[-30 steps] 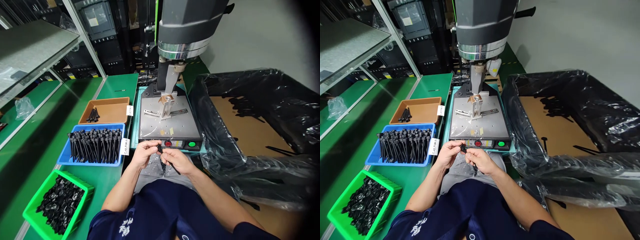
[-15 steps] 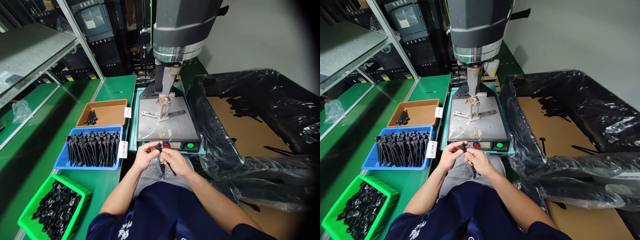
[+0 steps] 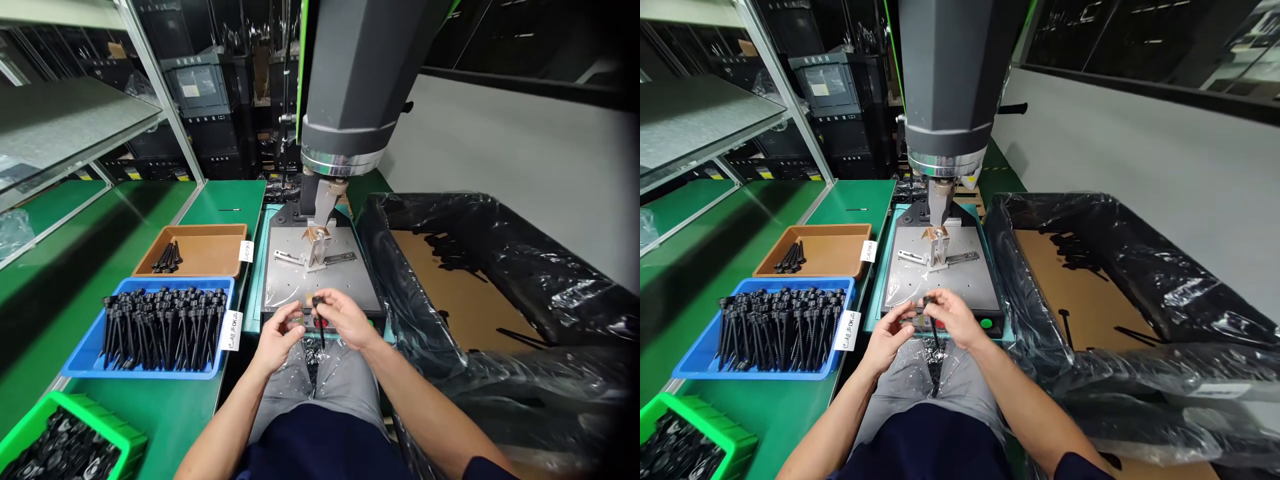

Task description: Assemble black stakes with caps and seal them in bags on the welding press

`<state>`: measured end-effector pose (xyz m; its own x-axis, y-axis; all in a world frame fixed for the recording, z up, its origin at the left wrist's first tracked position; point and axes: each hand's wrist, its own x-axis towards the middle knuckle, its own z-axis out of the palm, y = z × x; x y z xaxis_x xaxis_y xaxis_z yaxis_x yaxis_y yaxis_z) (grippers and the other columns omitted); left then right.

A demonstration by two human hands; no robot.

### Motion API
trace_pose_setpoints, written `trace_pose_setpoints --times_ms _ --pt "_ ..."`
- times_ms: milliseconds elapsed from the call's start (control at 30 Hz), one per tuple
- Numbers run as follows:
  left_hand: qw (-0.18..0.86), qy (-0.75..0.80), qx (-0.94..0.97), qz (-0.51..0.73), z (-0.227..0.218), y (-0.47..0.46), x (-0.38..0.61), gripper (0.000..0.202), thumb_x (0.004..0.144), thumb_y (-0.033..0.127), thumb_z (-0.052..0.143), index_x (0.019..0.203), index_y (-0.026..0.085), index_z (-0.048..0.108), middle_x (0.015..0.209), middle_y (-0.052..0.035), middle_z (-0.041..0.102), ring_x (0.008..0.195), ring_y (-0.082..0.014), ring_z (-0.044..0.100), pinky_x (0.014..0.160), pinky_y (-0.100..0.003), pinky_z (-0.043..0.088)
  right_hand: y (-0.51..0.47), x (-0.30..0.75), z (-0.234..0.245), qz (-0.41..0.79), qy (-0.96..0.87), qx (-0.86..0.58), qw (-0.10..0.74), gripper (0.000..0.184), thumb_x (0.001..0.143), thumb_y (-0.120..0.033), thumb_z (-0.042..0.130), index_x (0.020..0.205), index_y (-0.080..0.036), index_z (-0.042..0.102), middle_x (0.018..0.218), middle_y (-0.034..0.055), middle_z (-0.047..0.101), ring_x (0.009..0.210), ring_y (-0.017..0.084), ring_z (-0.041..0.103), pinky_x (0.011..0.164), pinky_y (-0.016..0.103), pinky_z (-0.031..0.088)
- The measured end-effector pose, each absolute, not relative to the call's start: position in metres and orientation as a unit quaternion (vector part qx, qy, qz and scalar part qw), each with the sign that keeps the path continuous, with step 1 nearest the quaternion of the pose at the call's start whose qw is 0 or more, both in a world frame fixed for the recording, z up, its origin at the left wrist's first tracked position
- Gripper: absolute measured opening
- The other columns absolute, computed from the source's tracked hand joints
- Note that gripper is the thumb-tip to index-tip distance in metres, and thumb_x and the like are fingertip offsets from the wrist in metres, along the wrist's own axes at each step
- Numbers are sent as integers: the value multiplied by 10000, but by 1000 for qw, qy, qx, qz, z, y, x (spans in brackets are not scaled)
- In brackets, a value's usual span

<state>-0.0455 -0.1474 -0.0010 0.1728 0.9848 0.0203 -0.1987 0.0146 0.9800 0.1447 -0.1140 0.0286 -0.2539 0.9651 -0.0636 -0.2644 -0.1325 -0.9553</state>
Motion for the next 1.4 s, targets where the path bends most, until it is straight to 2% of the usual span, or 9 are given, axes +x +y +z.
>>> trace_pose_setpoints --times_ms 167,367,633,767,867,1000,1100,1200,1400 --pt "595 424 486 480 -10 -153 -52 440 763 395 765 1159 214 697 1225 -126 670 1102 -271 635 945 -420 508 -34 174 45 447 -500 -457 584 445 733 -419 761 1104 -223 612 1079 85 699 939 217 653 861 396 522" --pt "607 433 480 461 -20 -162 -53 391 759 414 758 1089 206 726 1172 -113 687 1045 -266 654 946 -422 504 38 182 37 279 -585 -506 568 402 776 -423 652 1105 -193 670 1058 95 703 950 233 631 899 424 498" --pt "634 443 446 449 -30 -170 -56 346 739 413 775 1016 206 750 1071 -99 724 967 -248 665 906 -389 504 68 171 26 282 -613 -532 511 387 765 -439 619 1053 -183 655 1071 96 705 955 243 631 879 400 479" --pt "642 443 435 450 -29 -171 -57 326 738 414 777 988 205 752 1007 -89 737 941 -240 670 887 -374 505 77 167 33 321 -595 -530 511 404 685 -432 685 992 -174 633 1026 92 703 952 249 623 901 408 460" --pt "642 444 431 452 -29 -171 -60 314 741 408 776 976 201 751 991 -90 738 932 -236 669 880 -368 503 78 171 38 371 -598 -518 486 475 635 -408 740 1026 -170 614 1032 95 696 958 250 626 903 404 465" --pt "644 444 428 453 -30 -171 -63 311 740 402 778 965 189 750 983 -95 739 917 -232 669 869 -360 502 77 182 40 378 -635 -492 460 474 734 -423 682 1142 -189 622 1140 88 684 1066 250 614 973 405 441" --pt "645 447 424 452 -31 -172 -64 312 738 403 780 962 187 750 973 -92 740 908 -230 671 864 -357 502 78 187 40 347 -661 -487 453 329 802 -421 596 1015 -189 690 1169 82 676 1133 261 593 1010 402 418" --pt "647 449 419 452 -32 -172 -62 309 735 403 784 952 185 750 963 -89 741 899 -224 673 858 -351 503 82 187 36 329 -660 -500 455 295 791 -416 608 926 -172 706 1108 90 694 1083 272 617 987 404 437" --pt "648 454 416 448 -32 -173 -59 334 711 416 801 935 173 751 948 -100 748 878 -227 683 843 -359 513 85 178 26 320 -623 -541 466 317 762 -375 673 1011 -179 677 978 88 724 951 265 650 880 407 499"
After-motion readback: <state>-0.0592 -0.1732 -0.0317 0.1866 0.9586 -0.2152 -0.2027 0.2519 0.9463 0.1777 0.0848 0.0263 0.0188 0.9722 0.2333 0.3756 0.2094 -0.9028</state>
